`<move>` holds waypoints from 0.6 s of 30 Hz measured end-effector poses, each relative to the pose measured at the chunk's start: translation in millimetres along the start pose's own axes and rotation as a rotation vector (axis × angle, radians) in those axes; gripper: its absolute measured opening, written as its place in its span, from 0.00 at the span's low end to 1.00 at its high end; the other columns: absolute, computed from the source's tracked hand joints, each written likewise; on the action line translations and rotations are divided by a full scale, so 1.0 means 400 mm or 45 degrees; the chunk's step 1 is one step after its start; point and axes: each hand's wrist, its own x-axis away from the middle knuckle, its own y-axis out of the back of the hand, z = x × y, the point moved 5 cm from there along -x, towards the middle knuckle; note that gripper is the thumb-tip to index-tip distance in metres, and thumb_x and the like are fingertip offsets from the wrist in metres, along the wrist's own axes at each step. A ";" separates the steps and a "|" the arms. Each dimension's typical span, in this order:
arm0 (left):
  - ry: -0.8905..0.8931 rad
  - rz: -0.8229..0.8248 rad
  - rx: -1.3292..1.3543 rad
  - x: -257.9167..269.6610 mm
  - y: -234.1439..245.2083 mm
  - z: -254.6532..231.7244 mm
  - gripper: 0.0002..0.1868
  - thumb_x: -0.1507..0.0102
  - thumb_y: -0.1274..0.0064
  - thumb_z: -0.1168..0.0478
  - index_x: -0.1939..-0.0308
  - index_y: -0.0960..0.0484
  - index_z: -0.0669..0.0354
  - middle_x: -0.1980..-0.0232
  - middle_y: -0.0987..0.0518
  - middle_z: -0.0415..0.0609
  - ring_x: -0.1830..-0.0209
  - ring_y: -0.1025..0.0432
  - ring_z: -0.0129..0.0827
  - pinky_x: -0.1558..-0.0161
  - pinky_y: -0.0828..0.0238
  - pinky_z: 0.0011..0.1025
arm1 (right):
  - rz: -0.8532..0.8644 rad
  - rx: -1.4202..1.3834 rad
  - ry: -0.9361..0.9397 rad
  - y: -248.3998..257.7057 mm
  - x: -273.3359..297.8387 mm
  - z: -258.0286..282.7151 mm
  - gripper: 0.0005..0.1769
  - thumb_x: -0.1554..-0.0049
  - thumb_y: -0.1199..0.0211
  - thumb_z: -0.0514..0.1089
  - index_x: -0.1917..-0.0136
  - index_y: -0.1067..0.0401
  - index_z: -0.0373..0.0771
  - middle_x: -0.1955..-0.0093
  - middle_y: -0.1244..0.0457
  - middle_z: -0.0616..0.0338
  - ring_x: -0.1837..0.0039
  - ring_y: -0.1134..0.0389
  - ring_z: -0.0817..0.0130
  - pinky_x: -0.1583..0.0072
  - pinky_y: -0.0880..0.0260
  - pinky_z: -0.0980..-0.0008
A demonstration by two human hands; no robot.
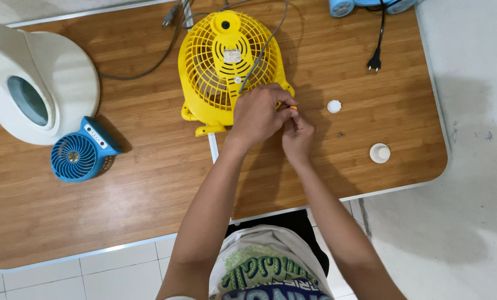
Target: The person assembles a yellow and blue desk fan on a wooden table. They use a screwdriver to secure the fan blade to the motor, attach the front grille, and tighten the rear screws to complete the assembly.
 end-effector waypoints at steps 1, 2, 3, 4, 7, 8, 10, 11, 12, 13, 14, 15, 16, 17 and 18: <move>0.019 0.025 0.002 0.000 -0.002 0.000 0.08 0.45 0.34 0.56 0.62 0.11 0.47 0.60 0.16 0.39 0.57 0.21 0.39 0.59 0.27 0.40 | -0.033 -0.004 0.020 -0.006 0.003 0.004 0.09 0.36 0.46 0.29 0.47 0.25 0.29 0.55 0.30 0.56 0.52 0.31 0.77 0.49 0.30 0.73; 0.039 0.049 0.004 0.001 -0.003 0.002 0.08 0.44 0.34 0.56 0.62 0.10 0.46 0.59 0.16 0.39 0.57 0.21 0.38 0.58 0.27 0.40 | -0.065 -0.009 0.041 -0.011 0.006 0.008 0.09 0.36 0.46 0.29 0.47 0.25 0.29 0.55 0.30 0.56 0.52 0.31 0.76 0.49 0.30 0.73; 0.005 0.031 -0.006 0.000 0.003 0.000 0.08 0.44 0.34 0.57 0.62 0.10 0.46 0.59 0.16 0.39 0.57 0.21 0.39 0.58 0.26 0.40 | -0.098 -0.014 0.062 -0.013 0.007 0.014 0.09 0.35 0.45 0.29 0.47 0.25 0.29 0.54 0.30 0.56 0.51 0.30 0.76 0.48 0.30 0.73; -0.026 0.018 -0.013 0.001 0.006 -0.002 0.08 0.45 0.34 0.57 0.61 0.10 0.46 0.59 0.16 0.40 0.56 0.21 0.39 0.58 0.26 0.40 | -0.035 -0.086 -0.020 -0.013 0.007 0.009 0.08 0.35 0.44 0.29 0.47 0.25 0.30 0.53 0.30 0.57 0.50 0.31 0.75 0.47 0.30 0.73; -0.068 0.019 -0.008 -0.002 0.010 -0.009 0.08 0.45 0.34 0.58 0.61 0.10 0.47 0.59 0.16 0.41 0.56 0.21 0.39 0.58 0.26 0.40 | 0.201 -0.185 -0.141 0.010 -0.024 0.006 0.08 0.35 0.43 0.30 0.44 0.25 0.30 0.49 0.31 0.58 0.47 0.31 0.75 0.44 0.30 0.74; -0.069 0.026 -0.003 0.000 0.011 -0.010 0.08 0.45 0.34 0.57 0.61 0.10 0.47 0.59 0.16 0.41 0.56 0.21 0.39 0.58 0.26 0.40 | 0.311 -0.139 -0.109 0.028 -0.040 0.011 0.10 0.37 0.42 0.30 0.43 0.26 0.30 0.48 0.31 0.58 0.46 0.31 0.75 0.43 0.30 0.75; 0.002 0.080 0.009 0.001 0.006 -0.007 0.08 0.44 0.35 0.57 0.61 0.10 0.47 0.59 0.16 0.40 0.57 0.21 0.38 0.58 0.26 0.40 | 0.459 -0.099 -0.067 0.040 -0.059 0.011 0.11 0.37 0.43 0.30 0.42 0.26 0.31 0.48 0.31 0.59 0.46 0.32 0.76 0.43 0.31 0.75; 0.036 0.108 0.015 -0.001 0.003 -0.006 0.07 0.43 0.35 0.57 0.61 0.10 0.46 0.59 0.16 0.40 0.57 0.21 0.38 0.58 0.26 0.40 | 0.497 -0.105 -0.059 0.044 -0.065 0.008 0.10 0.37 0.44 0.30 0.43 0.26 0.31 0.49 0.31 0.59 0.46 0.31 0.76 0.44 0.31 0.75; 0.034 0.108 0.010 -0.001 0.003 -0.006 0.08 0.43 0.36 0.58 0.60 0.10 0.46 0.59 0.16 0.40 0.57 0.21 0.38 0.58 0.27 0.40 | 0.534 -0.110 -0.053 0.046 -0.064 0.004 0.09 0.36 0.45 0.30 0.45 0.25 0.31 0.50 0.30 0.59 0.47 0.31 0.77 0.45 0.31 0.75; 0.032 0.109 0.004 0.000 0.003 -0.006 0.08 0.43 0.36 0.58 0.60 0.10 0.45 0.59 0.16 0.40 0.57 0.21 0.38 0.58 0.27 0.40 | 0.462 -0.014 -0.074 0.049 -0.062 -0.006 0.07 0.35 0.44 0.30 0.47 0.25 0.30 0.55 0.32 0.58 0.51 0.34 0.77 0.49 0.33 0.74; 0.035 0.107 -0.005 0.000 0.004 -0.005 0.09 0.43 0.36 0.59 0.59 0.10 0.45 0.59 0.15 0.40 0.57 0.21 0.38 0.58 0.27 0.40 | 0.394 0.078 -0.095 0.042 -0.056 -0.016 0.06 0.35 0.42 0.31 0.49 0.24 0.29 0.60 0.33 0.57 0.55 0.36 0.77 0.53 0.36 0.72; -0.005 0.076 -0.003 0.000 0.006 -0.008 0.09 0.44 0.36 0.59 0.59 0.10 0.45 0.58 0.15 0.40 0.57 0.21 0.38 0.58 0.27 0.40 | 0.326 0.171 -0.117 0.043 -0.050 -0.023 0.06 0.35 0.41 0.31 0.52 0.24 0.29 0.65 0.35 0.56 0.59 0.39 0.77 0.57 0.38 0.71; -0.043 0.044 -0.002 0.001 0.008 -0.010 0.09 0.45 0.36 0.60 0.60 0.10 0.46 0.58 0.15 0.40 0.57 0.21 0.39 0.58 0.26 0.39 | 0.263 0.161 -0.108 0.042 -0.042 -0.025 0.06 0.35 0.42 0.31 0.52 0.24 0.29 0.65 0.35 0.56 0.60 0.39 0.77 0.58 0.38 0.71; -0.080 0.012 -0.001 0.004 0.011 -0.011 0.10 0.45 0.36 0.61 0.60 0.09 0.46 0.57 0.15 0.40 0.56 0.21 0.39 0.58 0.26 0.39 | 0.200 0.151 -0.098 0.033 -0.030 -0.025 0.06 0.36 0.42 0.31 0.52 0.24 0.29 0.66 0.35 0.57 0.60 0.39 0.78 0.58 0.38 0.71; -0.071 0.028 0.001 0.005 0.009 -0.007 0.10 0.45 0.36 0.61 0.60 0.09 0.46 0.58 0.15 0.40 0.56 0.21 0.39 0.58 0.26 0.39 | 0.133 0.141 -0.087 0.023 -0.019 -0.023 0.07 0.36 0.43 0.31 0.52 0.24 0.29 0.66 0.35 0.57 0.61 0.39 0.79 0.59 0.38 0.71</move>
